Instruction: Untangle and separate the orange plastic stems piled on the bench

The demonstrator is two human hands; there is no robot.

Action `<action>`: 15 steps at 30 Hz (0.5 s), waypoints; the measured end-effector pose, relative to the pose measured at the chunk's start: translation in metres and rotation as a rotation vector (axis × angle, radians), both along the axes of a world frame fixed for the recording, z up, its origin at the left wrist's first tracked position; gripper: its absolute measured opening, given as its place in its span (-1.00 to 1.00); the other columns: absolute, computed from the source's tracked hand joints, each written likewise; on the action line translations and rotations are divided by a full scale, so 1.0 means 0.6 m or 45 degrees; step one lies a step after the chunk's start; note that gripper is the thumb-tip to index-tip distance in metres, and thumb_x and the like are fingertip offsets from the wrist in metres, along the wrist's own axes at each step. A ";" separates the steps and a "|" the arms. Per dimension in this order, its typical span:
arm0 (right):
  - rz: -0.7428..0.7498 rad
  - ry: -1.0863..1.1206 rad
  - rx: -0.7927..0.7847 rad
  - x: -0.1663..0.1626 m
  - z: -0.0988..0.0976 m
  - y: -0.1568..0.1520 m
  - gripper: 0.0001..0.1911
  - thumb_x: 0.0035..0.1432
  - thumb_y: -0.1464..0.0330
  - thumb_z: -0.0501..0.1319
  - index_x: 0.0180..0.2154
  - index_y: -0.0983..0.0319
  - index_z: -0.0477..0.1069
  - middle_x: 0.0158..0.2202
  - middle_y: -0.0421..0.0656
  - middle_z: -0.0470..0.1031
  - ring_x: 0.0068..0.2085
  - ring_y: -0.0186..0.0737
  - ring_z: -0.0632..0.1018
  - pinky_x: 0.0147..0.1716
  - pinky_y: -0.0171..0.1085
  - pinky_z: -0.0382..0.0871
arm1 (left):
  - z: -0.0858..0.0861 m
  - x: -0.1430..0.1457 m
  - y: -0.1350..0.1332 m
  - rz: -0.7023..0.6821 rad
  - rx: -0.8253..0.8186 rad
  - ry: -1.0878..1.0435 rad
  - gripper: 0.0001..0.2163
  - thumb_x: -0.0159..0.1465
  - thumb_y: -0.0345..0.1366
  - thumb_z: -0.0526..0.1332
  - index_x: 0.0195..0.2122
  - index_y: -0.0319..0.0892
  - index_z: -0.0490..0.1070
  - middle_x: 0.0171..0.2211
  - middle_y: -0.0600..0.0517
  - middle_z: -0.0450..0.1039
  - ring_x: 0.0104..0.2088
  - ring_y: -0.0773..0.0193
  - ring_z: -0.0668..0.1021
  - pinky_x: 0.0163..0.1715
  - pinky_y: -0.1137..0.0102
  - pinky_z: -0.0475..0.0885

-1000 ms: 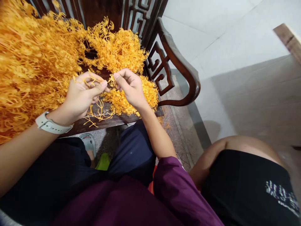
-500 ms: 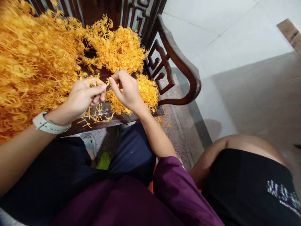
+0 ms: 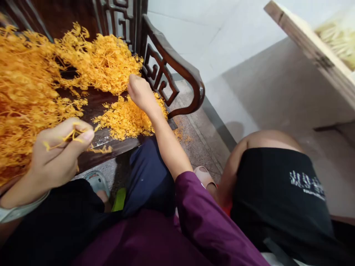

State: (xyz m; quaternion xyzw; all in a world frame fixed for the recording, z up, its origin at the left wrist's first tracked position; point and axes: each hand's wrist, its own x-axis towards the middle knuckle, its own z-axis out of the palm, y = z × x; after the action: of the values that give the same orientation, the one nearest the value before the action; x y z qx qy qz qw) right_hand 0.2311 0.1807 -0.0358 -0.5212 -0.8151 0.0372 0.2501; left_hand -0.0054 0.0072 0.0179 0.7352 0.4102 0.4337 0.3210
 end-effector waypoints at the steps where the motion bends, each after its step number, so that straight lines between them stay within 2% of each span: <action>1: -0.045 0.045 -0.058 0.021 -0.001 0.006 -0.80 0.52 0.43 0.09 -0.26 0.16 0.28 -0.22 -0.06 0.50 -0.14 -0.10 0.53 0.01 -0.10 0.41 | -0.002 0.002 -0.006 -0.002 -0.042 -0.043 -0.80 0.50 -0.27 0.22 -0.32 -0.13 0.45 -0.46 0.14 0.38 -0.47 0.37 0.42 -0.41 0.39 0.28; 3: -0.043 0.152 -0.158 0.051 -0.001 0.004 -0.80 0.49 0.37 0.19 -0.28 0.17 0.32 -0.26 -0.09 0.54 -0.19 -0.14 0.54 -0.04 -0.14 0.43 | -0.010 0.007 -0.001 0.076 -0.186 -0.183 -0.86 0.46 -0.29 0.28 -0.28 -0.12 0.49 -0.47 0.13 0.43 -0.49 0.36 0.44 -0.48 0.42 0.29; 5: 0.039 0.230 -0.258 0.063 0.003 -0.010 -0.81 0.42 0.34 0.29 -0.29 0.18 0.37 -0.28 -0.12 0.58 -0.22 -0.16 0.56 -0.07 -0.16 0.44 | -0.019 0.010 0.021 0.171 -0.351 -0.385 -0.91 0.41 -0.36 0.32 -0.28 -0.13 0.50 -0.54 0.13 0.42 -0.57 0.34 0.40 -0.59 0.42 0.27; 9: 0.121 0.248 -0.381 0.065 0.014 -0.033 -0.82 0.31 0.34 0.36 -0.34 0.19 0.43 -0.28 -0.11 0.63 -0.23 -0.15 0.59 -0.10 -0.15 0.47 | -0.015 0.007 0.067 0.249 -0.623 -0.917 -0.83 0.42 -0.52 0.20 -0.31 -0.17 0.45 -0.57 0.11 0.35 -0.57 0.31 0.37 -0.67 0.47 0.30; 13: 0.119 0.195 -0.414 0.073 0.016 -0.031 -0.84 0.27 0.33 0.35 -0.37 0.20 0.48 -0.27 -0.07 0.67 -0.24 -0.12 0.59 -0.10 -0.12 0.50 | -0.001 -0.005 0.085 0.288 -0.940 -1.149 -0.68 0.58 -0.41 0.03 -0.33 -0.22 0.42 -0.59 0.11 0.28 -0.60 0.40 0.33 -0.64 0.55 0.33; 15: 0.118 0.200 -0.396 0.076 0.016 -0.030 -0.87 0.23 0.35 0.36 -0.37 0.21 0.50 -0.26 -0.06 0.68 -0.25 -0.13 0.58 -0.11 -0.13 0.50 | -0.002 -0.010 0.088 0.258 -1.007 -1.234 -0.64 0.62 -0.35 -0.01 -0.34 -0.22 0.41 -0.60 0.13 0.27 -0.62 0.43 0.32 -0.64 0.55 0.33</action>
State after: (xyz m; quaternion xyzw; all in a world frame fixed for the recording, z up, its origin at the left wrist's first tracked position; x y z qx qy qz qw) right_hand 0.2767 0.1626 -0.0262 -0.5109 -0.8007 0.2150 0.2272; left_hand -0.0114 0.0602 0.0169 0.2387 0.4152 0.5613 0.6749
